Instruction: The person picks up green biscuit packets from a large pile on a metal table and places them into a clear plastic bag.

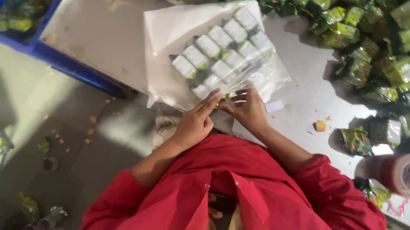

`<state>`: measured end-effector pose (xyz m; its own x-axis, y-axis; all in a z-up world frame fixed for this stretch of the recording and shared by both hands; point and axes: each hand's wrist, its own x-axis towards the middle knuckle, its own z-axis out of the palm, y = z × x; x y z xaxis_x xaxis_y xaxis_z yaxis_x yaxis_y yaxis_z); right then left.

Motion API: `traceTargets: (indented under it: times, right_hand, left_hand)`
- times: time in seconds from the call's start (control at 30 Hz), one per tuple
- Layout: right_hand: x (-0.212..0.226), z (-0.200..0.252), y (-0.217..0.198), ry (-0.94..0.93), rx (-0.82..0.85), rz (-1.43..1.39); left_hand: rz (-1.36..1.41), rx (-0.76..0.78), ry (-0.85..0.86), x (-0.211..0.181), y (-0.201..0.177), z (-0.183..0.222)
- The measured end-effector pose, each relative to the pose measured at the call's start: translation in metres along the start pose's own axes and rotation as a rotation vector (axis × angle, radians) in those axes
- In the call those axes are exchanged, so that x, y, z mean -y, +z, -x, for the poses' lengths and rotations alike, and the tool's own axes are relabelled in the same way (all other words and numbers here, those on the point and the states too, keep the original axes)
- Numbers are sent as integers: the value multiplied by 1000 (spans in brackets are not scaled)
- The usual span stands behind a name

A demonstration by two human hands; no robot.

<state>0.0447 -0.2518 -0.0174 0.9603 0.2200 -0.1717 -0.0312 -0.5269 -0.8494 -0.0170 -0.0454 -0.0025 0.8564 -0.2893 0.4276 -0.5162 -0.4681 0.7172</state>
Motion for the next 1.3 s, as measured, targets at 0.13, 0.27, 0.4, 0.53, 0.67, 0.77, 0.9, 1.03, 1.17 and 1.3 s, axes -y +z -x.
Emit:
traceTargets:
  times: [0.13,0.27,0.4,0.53,0.67,0.77,0.9,1.03,1.17,1.3]
  right_hand:
    - [-25,-19,28,-104,-50,129]
    - [-34,-15,-6,-157,48,-17]
    - [-52,35,-88,-486,-196,462]
    - [-67,62,-105,-342,-198,460]
    - [-69,44,-105,-159,-177,293]
    - [-60,35,-94,-416,-194,429]
    - [-71,32,-110,-471,-186,623]
    - [-92,23,-118,31,15,345]
    - [-85,19,-125,73,123,423]
    - [-78,44,-123,55,17,212]
  left_hand:
    - [10,226,-57,-3,16,-3]
    - [-37,164,-64,-8,-1,-12]
    - [-55,46,23,-25,-19,-25]
    - [-21,38,-18,-36,-28,-45]
    - [161,39,-110,-41,-39,-64]
    - [177,60,-157,-41,-46,-64]
    - [147,41,-97,-39,-48,-64]
    - [150,61,-163,-36,-42,-57]
    - [127,78,-177,-36,-39,-57]
    - [141,86,-240,-34,-43,-50]
